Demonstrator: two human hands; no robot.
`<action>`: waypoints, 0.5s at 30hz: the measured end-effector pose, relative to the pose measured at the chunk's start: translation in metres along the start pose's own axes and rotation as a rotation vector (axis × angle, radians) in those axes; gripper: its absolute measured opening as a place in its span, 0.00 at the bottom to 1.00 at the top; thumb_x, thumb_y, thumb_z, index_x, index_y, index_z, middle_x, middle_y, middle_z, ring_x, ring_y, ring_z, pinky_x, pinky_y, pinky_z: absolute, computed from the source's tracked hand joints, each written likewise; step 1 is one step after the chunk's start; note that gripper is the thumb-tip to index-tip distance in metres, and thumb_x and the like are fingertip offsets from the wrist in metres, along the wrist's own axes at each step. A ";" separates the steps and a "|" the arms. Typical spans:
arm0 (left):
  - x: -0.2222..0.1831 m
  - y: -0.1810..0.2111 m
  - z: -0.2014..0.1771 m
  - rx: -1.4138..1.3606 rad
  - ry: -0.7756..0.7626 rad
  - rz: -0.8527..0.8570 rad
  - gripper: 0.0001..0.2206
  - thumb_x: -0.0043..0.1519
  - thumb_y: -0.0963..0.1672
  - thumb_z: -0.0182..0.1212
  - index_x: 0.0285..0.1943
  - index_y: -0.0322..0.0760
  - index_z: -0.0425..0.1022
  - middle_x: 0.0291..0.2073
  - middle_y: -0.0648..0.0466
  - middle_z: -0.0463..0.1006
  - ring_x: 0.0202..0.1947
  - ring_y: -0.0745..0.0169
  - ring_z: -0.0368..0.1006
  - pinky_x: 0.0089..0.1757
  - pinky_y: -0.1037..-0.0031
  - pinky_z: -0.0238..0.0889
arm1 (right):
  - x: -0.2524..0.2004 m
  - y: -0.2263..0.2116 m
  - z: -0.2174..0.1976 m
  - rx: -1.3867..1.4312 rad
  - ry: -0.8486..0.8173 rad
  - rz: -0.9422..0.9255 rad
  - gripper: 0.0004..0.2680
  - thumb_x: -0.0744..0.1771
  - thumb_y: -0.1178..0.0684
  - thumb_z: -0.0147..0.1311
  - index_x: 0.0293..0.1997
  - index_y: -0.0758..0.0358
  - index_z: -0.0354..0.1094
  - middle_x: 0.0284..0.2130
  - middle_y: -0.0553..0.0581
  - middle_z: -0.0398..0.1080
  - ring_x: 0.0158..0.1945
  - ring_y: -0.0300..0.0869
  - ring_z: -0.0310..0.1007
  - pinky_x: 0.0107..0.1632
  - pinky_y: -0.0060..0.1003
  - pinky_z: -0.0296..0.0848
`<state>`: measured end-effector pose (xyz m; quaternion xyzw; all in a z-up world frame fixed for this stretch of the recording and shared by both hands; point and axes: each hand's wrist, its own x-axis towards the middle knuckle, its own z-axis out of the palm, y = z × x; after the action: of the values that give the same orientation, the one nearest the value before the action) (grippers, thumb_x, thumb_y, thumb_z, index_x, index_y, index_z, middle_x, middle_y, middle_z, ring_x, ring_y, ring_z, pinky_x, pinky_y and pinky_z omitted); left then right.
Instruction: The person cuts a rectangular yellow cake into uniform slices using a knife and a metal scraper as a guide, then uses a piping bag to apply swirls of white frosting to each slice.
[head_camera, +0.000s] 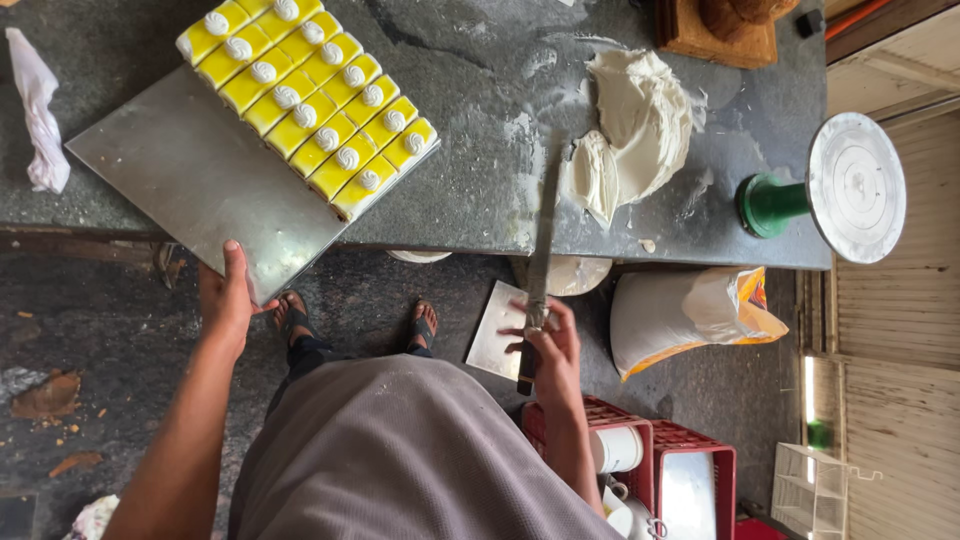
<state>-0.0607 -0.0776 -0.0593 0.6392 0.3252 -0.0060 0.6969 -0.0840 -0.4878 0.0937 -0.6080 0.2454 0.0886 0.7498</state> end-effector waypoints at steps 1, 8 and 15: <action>-0.003 -0.001 0.000 0.047 0.003 0.015 0.37 0.67 0.62 0.47 0.77 0.39 0.46 0.60 0.43 0.70 0.47 0.56 0.79 0.30 0.69 0.77 | -0.001 0.000 -0.003 0.146 0.169 0.098 0.16 0.63 0.68 0.38 0.56 0.65 0.49 0.38 0.59 0.75 0.28 0.44 0.77 0.29 0.36 0.73; -0.002 0.000 -0.002 0.096 0.002 0.128 0.38 0.69 0.61 0.45 0.79 0.37 0.43 0.60 0.40 0.70 0.46 0.55 0.79 0.29 0.72 0.76 | 0.046 0.050 -0.046 -0.280 0.238 -0.259 0.18 0.72 0.52 0.48 0.69 0.64 0.51 0.19 0.49 0.61 0.18 0.33 0.57 0.20 0.30 0.56; -0.005 -0.006 0.003 0.105 0.040 0.167 0.38 0.70 0.61 0.45 0.80 0.38 0.42 0.62 0.41 0.69 0.48 0.56 0.79 0.29 0.72 0.77 | 0.004 0.095 -0.065 -0.769 0.304 -0.135 0.22 0.69 0.54 0.44 0.75 0.54 0.50 0.14 0.46 0.61 0.15 0.32 0.56 0.17 0.33 0.54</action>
<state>-0.0662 -0.0830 -0.0622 0.6996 0.2840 0.0481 0.6539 -0.1384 -0.5269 0.0008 -0.8647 0.2618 0.0338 0.4274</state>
